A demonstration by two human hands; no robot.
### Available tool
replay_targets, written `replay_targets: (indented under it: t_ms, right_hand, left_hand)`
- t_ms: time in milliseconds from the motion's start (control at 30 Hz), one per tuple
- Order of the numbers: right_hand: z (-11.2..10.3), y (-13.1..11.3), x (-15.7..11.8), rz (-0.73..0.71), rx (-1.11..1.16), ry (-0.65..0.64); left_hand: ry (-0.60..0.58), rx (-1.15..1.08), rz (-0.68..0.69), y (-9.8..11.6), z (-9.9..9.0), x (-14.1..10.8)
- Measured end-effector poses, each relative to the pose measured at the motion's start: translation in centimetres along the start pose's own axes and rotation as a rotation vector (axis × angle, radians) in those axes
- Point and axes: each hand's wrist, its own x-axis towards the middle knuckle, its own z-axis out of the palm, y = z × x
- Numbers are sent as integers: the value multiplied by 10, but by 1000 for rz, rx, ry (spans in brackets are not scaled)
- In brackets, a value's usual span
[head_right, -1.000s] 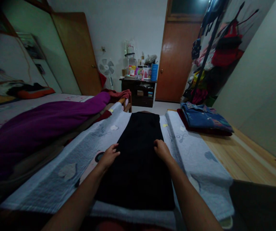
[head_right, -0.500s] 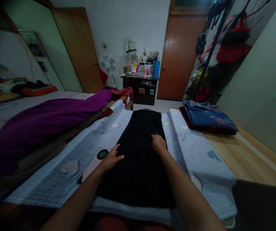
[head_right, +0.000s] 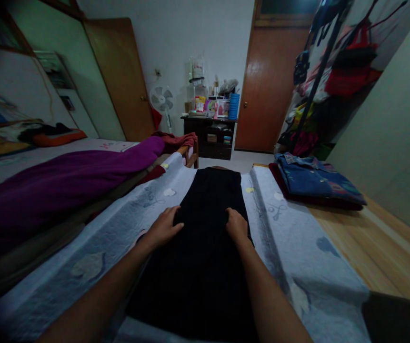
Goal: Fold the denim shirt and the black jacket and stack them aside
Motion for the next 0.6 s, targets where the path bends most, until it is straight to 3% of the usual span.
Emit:
replay_targets:
  t_ms: [67,167,333,467,600]
  right_hand:
    - [2,1,1,3,-27,-12]
    - [7,2,0,-21,-46,9]
    - [10,4,-1,-38,-31,19]
    - [10,5,0,-47,-30,14]
    - [11,6,1,-46,-53,2]
  left_hand:
    - [21,68,39,14,1,34]
    - [-55,236,53,34,11,89]
    - [-123,356,-53,58,41,169]
    - [-138,396,-166,65,65,213]
    - [-161,396,-248,58,81,243]
